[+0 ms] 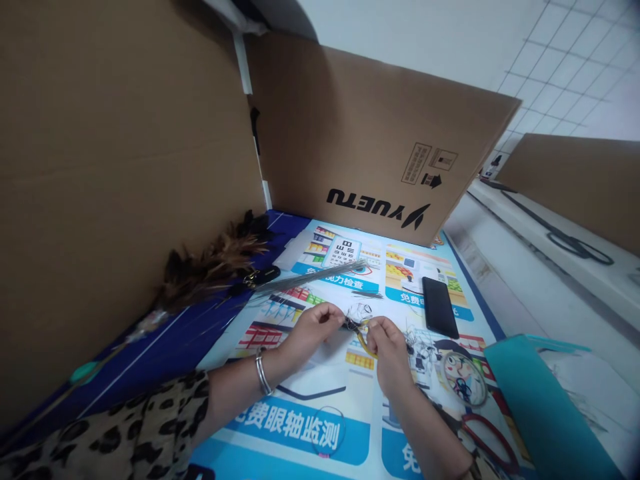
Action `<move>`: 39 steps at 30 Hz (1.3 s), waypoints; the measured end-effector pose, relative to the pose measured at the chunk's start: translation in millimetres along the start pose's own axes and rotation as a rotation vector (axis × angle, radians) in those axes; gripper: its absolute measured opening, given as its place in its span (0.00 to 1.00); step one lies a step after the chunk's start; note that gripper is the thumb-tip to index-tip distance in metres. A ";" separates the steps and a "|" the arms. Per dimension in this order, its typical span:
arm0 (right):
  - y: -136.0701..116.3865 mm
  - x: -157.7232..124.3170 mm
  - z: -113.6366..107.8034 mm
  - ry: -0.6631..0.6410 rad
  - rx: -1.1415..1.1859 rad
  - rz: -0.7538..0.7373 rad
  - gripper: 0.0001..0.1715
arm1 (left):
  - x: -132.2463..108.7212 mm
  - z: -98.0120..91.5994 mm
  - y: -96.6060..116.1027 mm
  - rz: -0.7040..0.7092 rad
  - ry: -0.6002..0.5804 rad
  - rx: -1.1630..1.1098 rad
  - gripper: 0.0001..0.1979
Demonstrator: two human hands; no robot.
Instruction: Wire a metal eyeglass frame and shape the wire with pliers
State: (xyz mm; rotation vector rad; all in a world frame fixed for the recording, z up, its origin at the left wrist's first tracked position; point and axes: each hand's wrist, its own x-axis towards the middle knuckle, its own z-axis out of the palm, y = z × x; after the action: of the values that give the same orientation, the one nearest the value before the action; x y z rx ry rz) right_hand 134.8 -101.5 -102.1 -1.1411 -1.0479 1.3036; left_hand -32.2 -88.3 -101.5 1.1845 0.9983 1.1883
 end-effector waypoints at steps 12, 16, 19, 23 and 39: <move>-4.9 -2.0 3.4 -0.042 -0.073 -0.028 0.12 | 2.2 -0.5 -2.0 0.028 0.024 0.070 0.07; -6.4 -1.9 3.8 -0.046 -0.081 -0.009 0.12 | 2.6 -0.7 -0.4 0.032 0.045 0.055 0.06; -6.3 -1.5 3.7 -0.040 -0.072 -0.004 0.12 | 2.7 -1.3 0.0 0.028 0.056 0.067 0.07; -4.6 -0.8 3.2 -0.014 -0.039 -0.005 0.12 | 2.0 -1.4 -0.2 0.048 0.058 0.077 0.07; -4.8 -1.0 4.7 -0.026 -0.041 -0.031 0.12 | 0.9 1.9 4.2 0.130 0.083 0.281 0.04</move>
State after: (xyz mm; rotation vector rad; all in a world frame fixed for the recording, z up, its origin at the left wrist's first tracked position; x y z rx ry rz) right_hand 130.9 -102.2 -96.5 -1.1367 -1.1120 1.2804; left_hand -30.8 -87.8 -97.0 1.4480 1.1943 1.2347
